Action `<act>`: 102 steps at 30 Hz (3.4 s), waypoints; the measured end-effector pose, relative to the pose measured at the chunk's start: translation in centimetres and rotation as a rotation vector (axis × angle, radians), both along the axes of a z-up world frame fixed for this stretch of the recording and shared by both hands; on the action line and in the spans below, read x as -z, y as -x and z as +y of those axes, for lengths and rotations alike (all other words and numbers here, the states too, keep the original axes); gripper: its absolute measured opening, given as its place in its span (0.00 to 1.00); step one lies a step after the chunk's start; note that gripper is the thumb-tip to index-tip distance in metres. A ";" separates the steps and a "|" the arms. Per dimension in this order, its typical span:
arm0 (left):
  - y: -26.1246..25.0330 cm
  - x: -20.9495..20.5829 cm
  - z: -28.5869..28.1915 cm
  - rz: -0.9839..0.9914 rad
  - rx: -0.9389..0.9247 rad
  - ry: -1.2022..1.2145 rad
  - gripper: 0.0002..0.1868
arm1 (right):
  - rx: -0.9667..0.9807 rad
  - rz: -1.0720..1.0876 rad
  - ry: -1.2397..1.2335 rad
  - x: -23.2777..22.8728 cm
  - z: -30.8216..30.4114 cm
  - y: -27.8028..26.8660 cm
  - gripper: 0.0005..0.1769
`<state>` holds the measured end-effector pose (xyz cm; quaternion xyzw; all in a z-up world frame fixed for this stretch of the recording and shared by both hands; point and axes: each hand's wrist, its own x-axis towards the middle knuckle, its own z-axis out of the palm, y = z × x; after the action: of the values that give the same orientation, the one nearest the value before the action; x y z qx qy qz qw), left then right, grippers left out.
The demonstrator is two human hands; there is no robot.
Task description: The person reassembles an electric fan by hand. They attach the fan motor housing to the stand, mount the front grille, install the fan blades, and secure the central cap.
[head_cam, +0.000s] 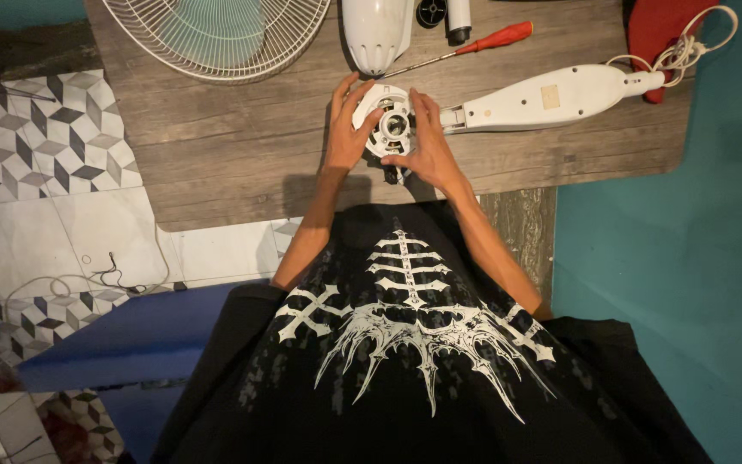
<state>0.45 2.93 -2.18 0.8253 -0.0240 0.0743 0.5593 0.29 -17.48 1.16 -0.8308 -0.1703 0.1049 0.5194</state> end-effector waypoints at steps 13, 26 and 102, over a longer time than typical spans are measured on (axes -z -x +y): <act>0.4 2.8 1.0 0.493 -0.156 0.090 0.38 | 0.087 0.032 -0.002 1.0 0.9 0.9 0.60; -0.6 5.5 2.1 0.441 0.009 0.139 0.31 | 0.167 0.103 -0.076 1.1 2.4 1.9 0.59; 0.2 9.1 7.4 0.892 0.220 1.494 0.29 | 0.646 0.639 -0.908 6.6 5.0 5.9 0.24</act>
<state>0.25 10.38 -11.23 0.1881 0.1724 -0.3136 0.9146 -5.66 -12.43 -5.44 -0.4654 0.2244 0.1031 0.8499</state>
